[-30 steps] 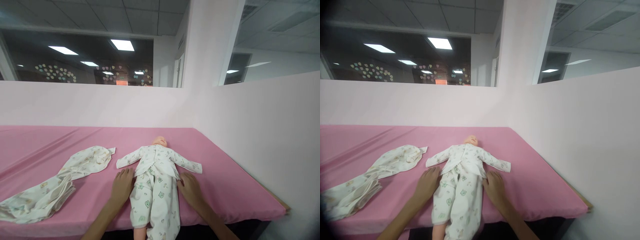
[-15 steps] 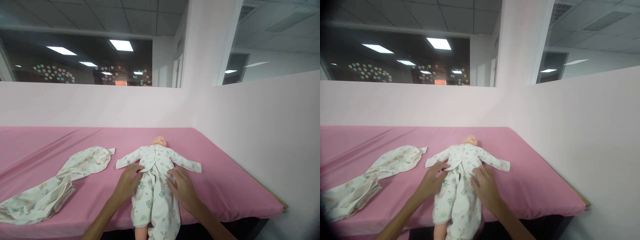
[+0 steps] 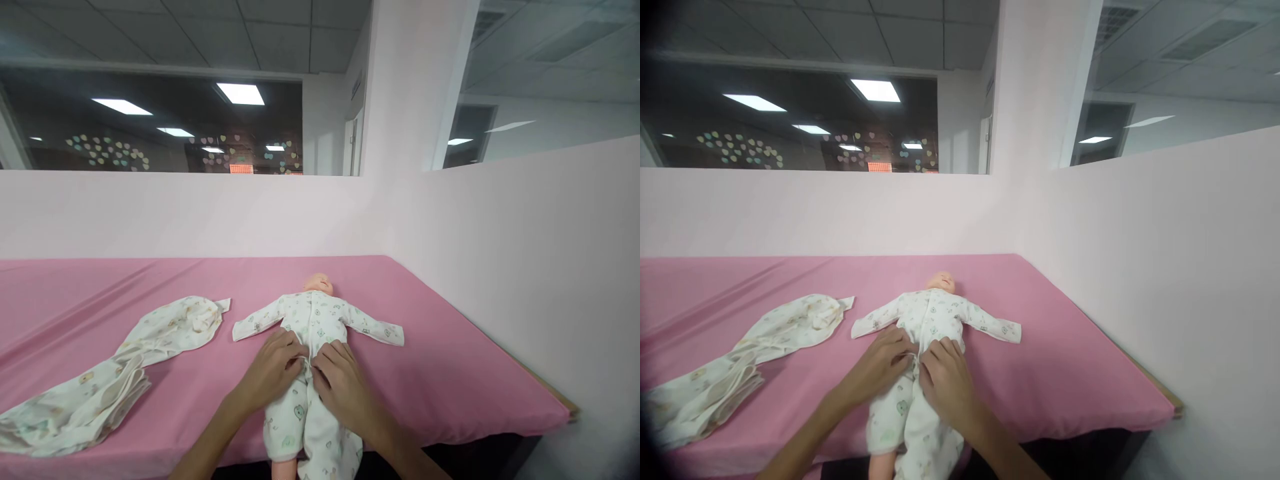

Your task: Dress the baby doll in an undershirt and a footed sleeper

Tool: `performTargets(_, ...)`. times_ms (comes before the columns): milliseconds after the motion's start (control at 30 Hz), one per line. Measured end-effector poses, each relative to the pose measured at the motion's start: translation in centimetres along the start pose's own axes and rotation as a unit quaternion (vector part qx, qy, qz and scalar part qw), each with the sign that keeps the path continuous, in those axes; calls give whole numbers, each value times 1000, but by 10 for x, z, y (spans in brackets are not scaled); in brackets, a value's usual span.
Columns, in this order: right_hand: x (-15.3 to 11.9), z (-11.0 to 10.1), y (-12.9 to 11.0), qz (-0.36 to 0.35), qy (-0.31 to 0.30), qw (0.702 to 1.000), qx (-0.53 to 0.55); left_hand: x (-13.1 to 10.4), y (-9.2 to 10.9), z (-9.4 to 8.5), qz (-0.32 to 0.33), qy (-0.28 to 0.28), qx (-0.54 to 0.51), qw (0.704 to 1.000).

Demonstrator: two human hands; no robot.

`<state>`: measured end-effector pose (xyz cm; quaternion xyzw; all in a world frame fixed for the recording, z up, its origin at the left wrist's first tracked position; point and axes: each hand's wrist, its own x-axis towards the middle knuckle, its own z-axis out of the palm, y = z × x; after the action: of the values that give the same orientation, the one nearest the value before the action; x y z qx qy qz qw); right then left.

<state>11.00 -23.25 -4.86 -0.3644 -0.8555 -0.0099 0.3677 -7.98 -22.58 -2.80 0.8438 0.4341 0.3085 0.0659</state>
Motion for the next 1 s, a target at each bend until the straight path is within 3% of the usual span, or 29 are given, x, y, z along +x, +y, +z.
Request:
performTargets(100,2,-7,8,15,22,998,55,9,5,-14,-54,-22,-75,995)
performTargets(233,12,-11,45,137,105,981,91,47,2,-23,-147,32,-89,985)
performTargets(300,13,-6,68,188,105,976,38,76,-5,-19,-191,43,-38,980)
performTargets(400,8,8,93,187,68,979,-34,121,-19,-5,-254,26,18,967)
performTargets(533,-4,23,101,170,30,983,-66,160,-32,16,-311,1,29,950)
performTargets(667,-8,25,99,167,9,982,-91,173,-36,22,-328,-20,26,944)
performTargets(1000,-7,24,98,169,-6,981,-96,186,-49,10,-356,-107,-17,928)
